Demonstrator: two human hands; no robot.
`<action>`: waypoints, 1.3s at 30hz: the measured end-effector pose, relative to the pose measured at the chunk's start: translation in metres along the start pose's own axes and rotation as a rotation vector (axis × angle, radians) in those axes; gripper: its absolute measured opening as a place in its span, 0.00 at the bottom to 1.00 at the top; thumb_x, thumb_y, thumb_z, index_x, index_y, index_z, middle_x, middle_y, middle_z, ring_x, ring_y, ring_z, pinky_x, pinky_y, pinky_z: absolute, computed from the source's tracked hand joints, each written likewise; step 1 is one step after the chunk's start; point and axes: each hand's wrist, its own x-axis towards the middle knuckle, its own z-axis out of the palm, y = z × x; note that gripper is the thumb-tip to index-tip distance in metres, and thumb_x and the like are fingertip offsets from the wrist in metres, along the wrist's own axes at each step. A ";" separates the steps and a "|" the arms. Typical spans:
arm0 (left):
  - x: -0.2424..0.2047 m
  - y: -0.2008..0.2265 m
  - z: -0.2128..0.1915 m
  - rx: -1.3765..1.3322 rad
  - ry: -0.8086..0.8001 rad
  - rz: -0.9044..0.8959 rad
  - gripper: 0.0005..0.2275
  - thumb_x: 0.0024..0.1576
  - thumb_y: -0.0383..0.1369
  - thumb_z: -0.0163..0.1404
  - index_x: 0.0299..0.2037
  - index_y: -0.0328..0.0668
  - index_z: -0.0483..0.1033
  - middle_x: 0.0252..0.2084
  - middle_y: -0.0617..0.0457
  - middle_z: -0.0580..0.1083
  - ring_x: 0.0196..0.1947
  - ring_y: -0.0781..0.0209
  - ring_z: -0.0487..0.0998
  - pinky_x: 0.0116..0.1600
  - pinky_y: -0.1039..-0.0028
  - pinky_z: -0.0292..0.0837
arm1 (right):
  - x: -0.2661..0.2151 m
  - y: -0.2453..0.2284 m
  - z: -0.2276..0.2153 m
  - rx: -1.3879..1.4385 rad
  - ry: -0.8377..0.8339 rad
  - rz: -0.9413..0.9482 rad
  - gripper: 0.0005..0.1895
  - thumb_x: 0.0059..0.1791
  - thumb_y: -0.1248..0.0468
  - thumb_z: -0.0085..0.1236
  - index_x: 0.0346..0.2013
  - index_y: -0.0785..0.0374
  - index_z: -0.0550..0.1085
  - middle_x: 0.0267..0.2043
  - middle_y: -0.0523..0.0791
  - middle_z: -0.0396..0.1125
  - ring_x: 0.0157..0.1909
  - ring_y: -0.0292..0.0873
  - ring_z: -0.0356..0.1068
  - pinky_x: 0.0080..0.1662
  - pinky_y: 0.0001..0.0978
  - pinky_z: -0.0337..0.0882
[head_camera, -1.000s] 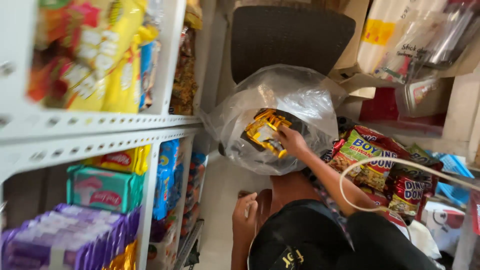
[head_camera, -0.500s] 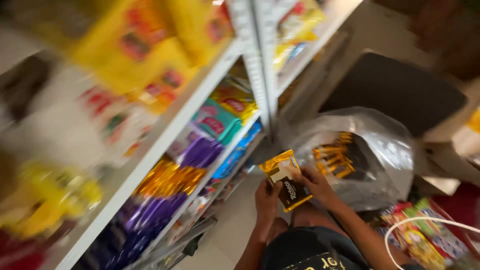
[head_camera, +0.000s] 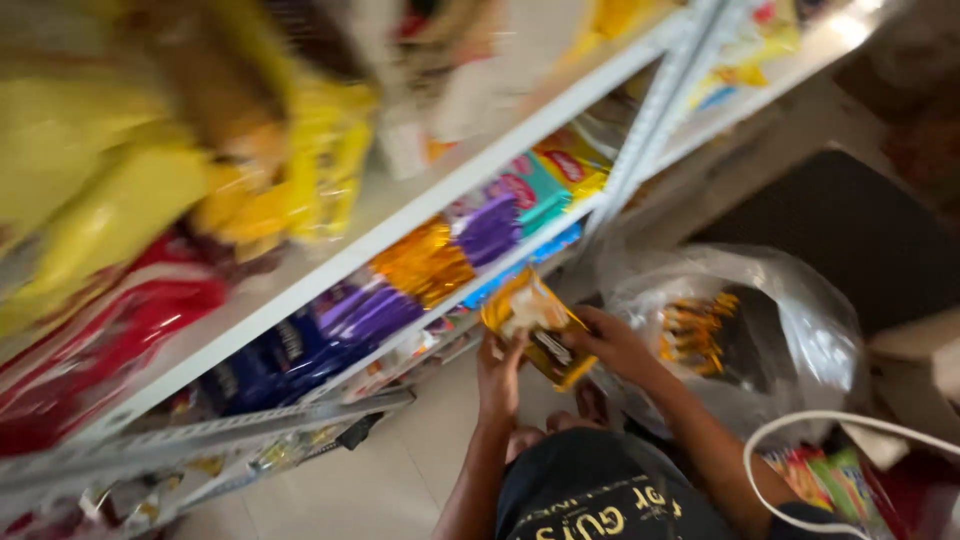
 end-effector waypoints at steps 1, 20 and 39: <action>-0.003 0.007 -0.004 -0.008 0.026 0.024 0.14 0.62 0.31 0.56 0.55 0.34 0.75 0.45 0.51 0.75 0.45 0.62 0.72 0.51 0.70 0.68 | 0.002 -0.006 -0.002 -0.010 -0.029 -0.019 0.25 0.48 0.53 0.62 0.54 0.65 0.74 0.38 0.43 0.73 0.40 0.36 0.71 0.42 0.31 0.72; -0.036 0.029 -0.115 -0.290 0.103 0.078 0.15 0.61 0.31 0.57 0.57 0.44 0.76 0.36 0.60 0.75 0.29 0.74 0.70 0.33 0.81 0.65 | 0.039 -0.070 0.063 0.011 -0.226 -0.070 0.24 0.48 0.61 0.65 0.56 0.68 0.75 0.41 0.42 0.74 0.40 0.35 0.70 0.41 0.30 0.71; -0.017 0.100 -0.089 0.088 -0.137 0.208 0.16 0.59 0.28 0.55 0.58 0.36 0.75 0.45 0.60 0.78 0.42 0.73 0.76 0.47 0.79 0.73 | 0.013 -0.094 0.014 0.033 -0.404 0.049 0.30 0.47 0.58 0.64 0.63 0.61 0.72 0.36 0.42 0.72 0.31 0.35 0.63 0.31 0.29 0.63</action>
